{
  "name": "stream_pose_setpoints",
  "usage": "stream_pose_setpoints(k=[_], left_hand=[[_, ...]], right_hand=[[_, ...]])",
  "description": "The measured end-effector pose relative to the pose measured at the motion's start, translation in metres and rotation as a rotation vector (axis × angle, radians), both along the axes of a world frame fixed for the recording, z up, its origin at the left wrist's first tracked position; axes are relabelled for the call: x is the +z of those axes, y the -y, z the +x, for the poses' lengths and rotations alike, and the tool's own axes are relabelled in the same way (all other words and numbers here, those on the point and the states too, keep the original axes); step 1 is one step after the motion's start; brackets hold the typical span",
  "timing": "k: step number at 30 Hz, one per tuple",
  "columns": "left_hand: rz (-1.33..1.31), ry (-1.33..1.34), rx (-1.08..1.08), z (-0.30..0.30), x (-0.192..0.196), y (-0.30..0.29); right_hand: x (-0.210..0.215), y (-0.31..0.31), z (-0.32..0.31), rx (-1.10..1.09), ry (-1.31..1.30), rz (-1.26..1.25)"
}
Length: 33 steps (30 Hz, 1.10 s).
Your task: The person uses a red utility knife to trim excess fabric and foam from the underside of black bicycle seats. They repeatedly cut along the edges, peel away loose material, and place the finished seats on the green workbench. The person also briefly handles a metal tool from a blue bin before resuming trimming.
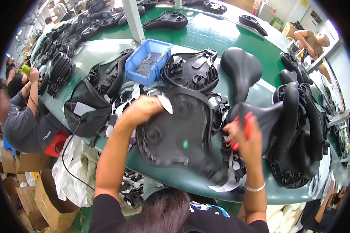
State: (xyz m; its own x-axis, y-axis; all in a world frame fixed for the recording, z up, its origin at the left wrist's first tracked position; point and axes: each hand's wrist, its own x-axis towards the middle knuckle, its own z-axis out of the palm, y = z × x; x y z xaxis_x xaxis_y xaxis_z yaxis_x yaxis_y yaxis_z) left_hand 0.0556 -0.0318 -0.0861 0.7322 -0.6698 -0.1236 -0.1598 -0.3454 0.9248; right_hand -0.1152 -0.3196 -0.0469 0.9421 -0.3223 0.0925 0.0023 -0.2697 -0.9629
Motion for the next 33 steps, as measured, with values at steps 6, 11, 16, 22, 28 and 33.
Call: stream_pose_setpoints(k=[6,11,16,22,28,33], left_hand=[[-0.618,-0.348,0.53,0.054,0.052,0.068],[-0.553,-0.355,0.431,0.03,0.029,0.088],[-0.661,-0.275,0.711,-0.004,0.002,0.06],[-0.682,-0.636,0.037,-0.041,-0.025,0.019],[-0.326,-0.558,0.154,-0.095,-0.008,0.07],[-0.259,-0.336,0.198,-0.088,-0.001,0.048]], right_hand=[[-0.035,0.034,0.123,-0.282,0.011,0.142],[-0.052,-0.001,0.161,-0.314,-0.086,0.29],[-0.012,0.015,0.09,-0.165,0.056,0.153],[0.008,0.018,-0.023,0.006,-0.105,0.061],[-0.03,0.007,-0.061,0.025,-0.091,0.053],[-0.026,0.004,-0.082,0.063,-0.115,0.026]])
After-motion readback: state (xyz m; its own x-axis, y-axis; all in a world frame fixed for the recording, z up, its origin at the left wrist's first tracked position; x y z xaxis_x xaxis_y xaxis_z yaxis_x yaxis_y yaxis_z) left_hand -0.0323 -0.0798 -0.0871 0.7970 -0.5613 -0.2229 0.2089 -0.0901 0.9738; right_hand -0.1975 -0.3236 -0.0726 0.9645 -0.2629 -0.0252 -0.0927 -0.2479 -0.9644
